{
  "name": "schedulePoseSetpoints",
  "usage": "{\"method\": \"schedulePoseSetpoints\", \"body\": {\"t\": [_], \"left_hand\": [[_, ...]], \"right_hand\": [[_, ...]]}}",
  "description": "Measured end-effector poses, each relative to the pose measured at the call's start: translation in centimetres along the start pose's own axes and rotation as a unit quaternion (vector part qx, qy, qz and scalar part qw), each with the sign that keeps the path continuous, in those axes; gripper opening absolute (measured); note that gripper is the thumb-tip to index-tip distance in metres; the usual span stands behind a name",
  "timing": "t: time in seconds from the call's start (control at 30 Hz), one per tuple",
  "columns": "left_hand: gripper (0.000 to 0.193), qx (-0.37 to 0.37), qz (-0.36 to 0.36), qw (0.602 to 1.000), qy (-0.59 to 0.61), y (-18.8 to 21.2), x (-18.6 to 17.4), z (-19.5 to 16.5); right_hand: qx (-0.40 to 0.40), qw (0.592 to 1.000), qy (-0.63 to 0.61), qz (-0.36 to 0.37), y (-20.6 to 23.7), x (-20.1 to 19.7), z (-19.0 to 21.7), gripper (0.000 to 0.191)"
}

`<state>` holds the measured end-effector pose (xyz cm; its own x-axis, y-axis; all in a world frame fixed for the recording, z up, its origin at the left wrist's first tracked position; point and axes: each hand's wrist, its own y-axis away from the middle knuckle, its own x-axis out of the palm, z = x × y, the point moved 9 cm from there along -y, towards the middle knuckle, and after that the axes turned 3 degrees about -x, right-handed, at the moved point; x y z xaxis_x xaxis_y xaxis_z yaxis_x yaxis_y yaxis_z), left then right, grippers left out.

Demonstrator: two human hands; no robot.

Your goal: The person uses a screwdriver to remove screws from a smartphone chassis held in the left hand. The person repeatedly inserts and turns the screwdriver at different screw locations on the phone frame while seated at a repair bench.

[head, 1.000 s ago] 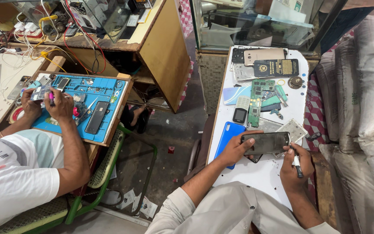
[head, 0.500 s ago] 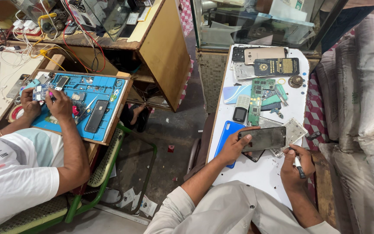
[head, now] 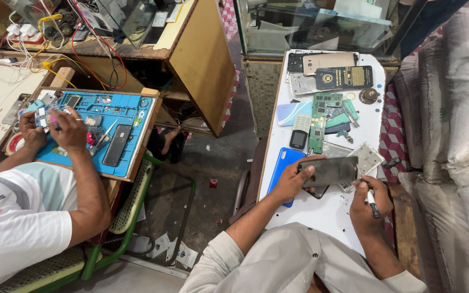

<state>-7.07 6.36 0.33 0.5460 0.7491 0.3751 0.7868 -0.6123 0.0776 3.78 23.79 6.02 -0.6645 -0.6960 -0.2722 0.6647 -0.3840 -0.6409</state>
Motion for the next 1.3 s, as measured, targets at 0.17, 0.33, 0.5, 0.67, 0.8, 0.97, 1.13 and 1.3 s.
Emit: {"method": "schedulePoseSetpoints", "body": {"t": [0.17,0.33,0.5,0.67,0.8,0.97,1.13,1.3], "left_hand": [[0.041,0.01,0.006,1.0,-0.025,0.2,0.2,-0.3],[0.042,0.019,0.016,1.0,-0.003,0.0,0.3,-0.4],[0.041,0.023,0.007,1.0,0.006,0.1,0.1,-0.4],[0.042,-0.002,0.014,0.999,-0.047,0.1,0.2,0.2],[0.04,0.007,-0.006,1.0,-0.02,0.1,-0.2,0.1],[0.041,0.008,-0.017,1.0,-0.012,0.3,-0.3,-0.4],[0.042,0.01,-0.018,0.999,-0.028,0.5,0.0,-1.0],[0.045,0.035,-0.035,0.999,0.015,0.0,-0.2,-0.9]], "right_hand": [[0.013,0.999,0.032,0.006,0.2,-0.1,-0.6,0.018],[-0.01,1.0,0.024,-0.002,0.3,-0.3,0.0,0.019],[-0.028,0.999,0.014,-0.01,0.3,-0.3,0.6,0.021],[-0.005,1.0,0.001,-0.001,0.0,0.1,0.4,0.022],[-0.016,1.0,0.023,0.003,0.1,0.2,0.4,0.021],[-0.013,0.999,0.044,-0.01,0.2,-0.2,-0.1,0.017],[-0.013,0.999,0.051,-0.013,0.2,-0.4,-0.2,0.014],[0.009,0.998,0.057,0.009,0.3,-0.3,-0.6,0.013]]}}
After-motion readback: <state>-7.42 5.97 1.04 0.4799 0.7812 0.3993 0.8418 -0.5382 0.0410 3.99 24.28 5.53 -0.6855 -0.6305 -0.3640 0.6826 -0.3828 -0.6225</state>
